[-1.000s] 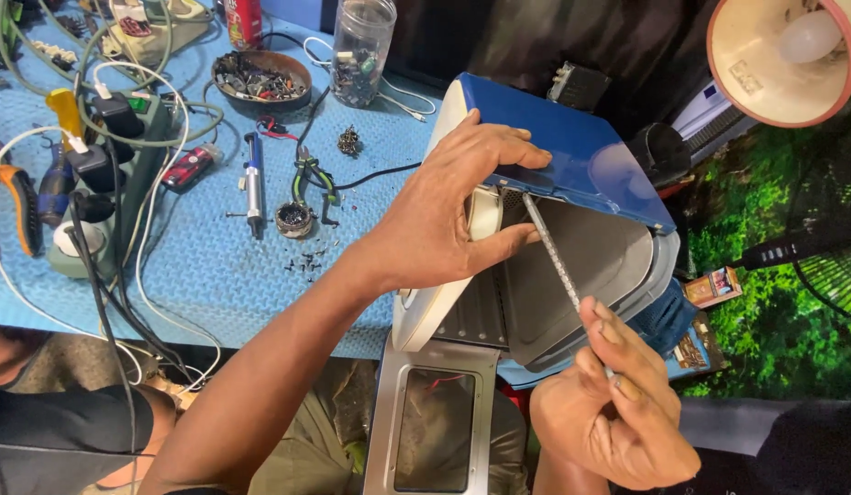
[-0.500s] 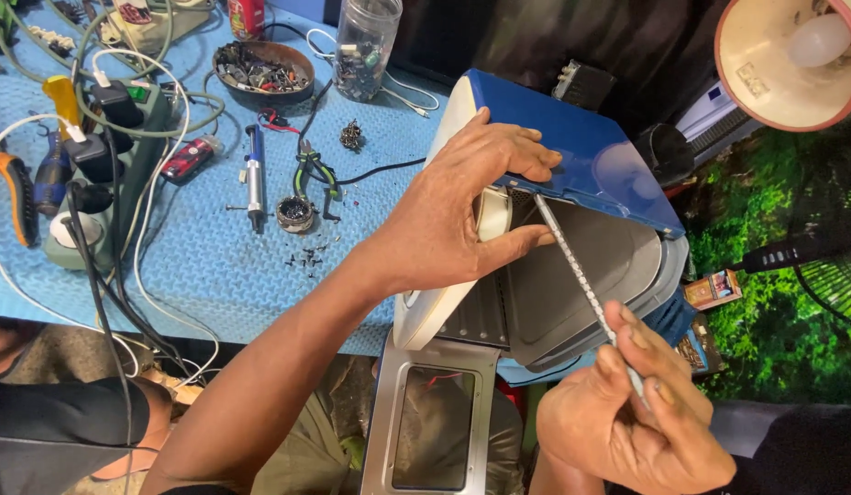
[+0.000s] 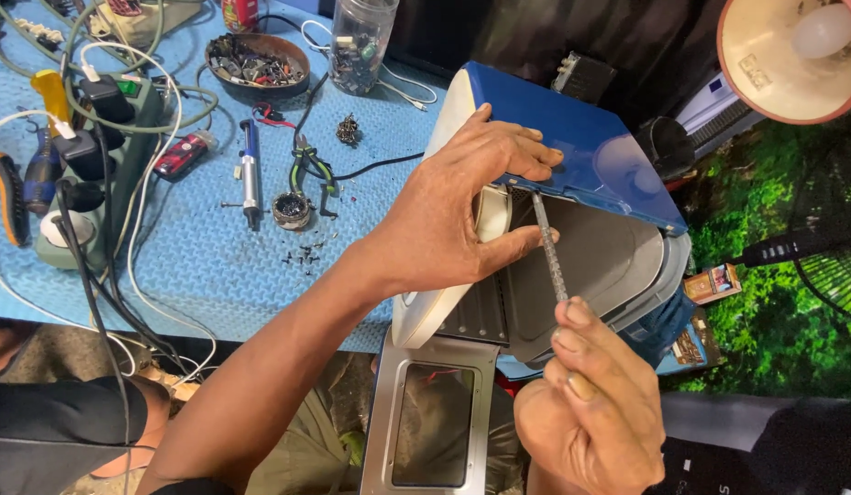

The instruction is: Removing internal screws and detaching the outer casing of a small electronic appliance for repair.

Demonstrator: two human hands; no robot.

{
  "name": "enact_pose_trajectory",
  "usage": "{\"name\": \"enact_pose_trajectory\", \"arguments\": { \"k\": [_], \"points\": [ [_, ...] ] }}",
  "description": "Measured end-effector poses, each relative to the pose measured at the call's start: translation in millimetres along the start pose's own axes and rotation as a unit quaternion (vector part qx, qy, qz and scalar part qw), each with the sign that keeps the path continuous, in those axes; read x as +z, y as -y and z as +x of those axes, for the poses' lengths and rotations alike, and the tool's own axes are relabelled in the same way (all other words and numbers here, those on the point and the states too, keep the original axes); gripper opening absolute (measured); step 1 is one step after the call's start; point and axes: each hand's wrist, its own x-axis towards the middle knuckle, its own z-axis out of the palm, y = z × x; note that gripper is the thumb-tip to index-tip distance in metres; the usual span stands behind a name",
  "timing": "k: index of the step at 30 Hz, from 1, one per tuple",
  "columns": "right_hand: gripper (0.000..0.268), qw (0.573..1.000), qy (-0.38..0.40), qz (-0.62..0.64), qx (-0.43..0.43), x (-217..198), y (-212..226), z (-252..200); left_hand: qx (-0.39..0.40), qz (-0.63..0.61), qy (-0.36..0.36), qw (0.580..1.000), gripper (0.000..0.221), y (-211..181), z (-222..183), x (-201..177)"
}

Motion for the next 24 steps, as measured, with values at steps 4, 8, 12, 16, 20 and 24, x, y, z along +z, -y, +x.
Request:
{"name": "enact_pose_trajectory", "arguments": {
  "k": [4, 8, 12, 16, 20, 24],
  "points": [
    [0.017, 0.996, 0.05, -0.013, -0.077, -7.0, -4.2, 26.8, -0.001, -0.006, -0.002, 1.0, 0.041, -1.2, 0.5, 0.0],
    [0.014, 0.988, 0.112, 0.013, -0.109, -8.4, -1.2, 51.2, 0.0, 0.005, -0.012, 1.0, 0.039, -3.5, -0.5, 2.0],
    [0.016, 0.979, 0.135, 0.031, -0.15, -9.9, -6.1, 52.9, 0.052, 0.058, 0.037, 0.996, 0.034, -5.4, -0.5, -7.2],
    [0.047, 0.992, 0.083, 0.04, -0.086, -8.6, -3.5, 24.7, 0.155, 0.125, 0.07, 0.977, 0.027, -1.2, -4.4, -13.5],
    [0.034, 0.997, 0.064, 0.037, -0.023, -6.3, 1.6, 11.3, 0.173, 0.197, 0.056, 0.964, 0.028, -11.6, -5.8, -15.1],
    [0.026, 0.997, 0.08, 0.011, -0.015, -7.6, 14.8, 8.6, 0.149, 0.241, 0.073, 0.956, 0.028, -21.2, -10.3, -12.7]
  ]
}}
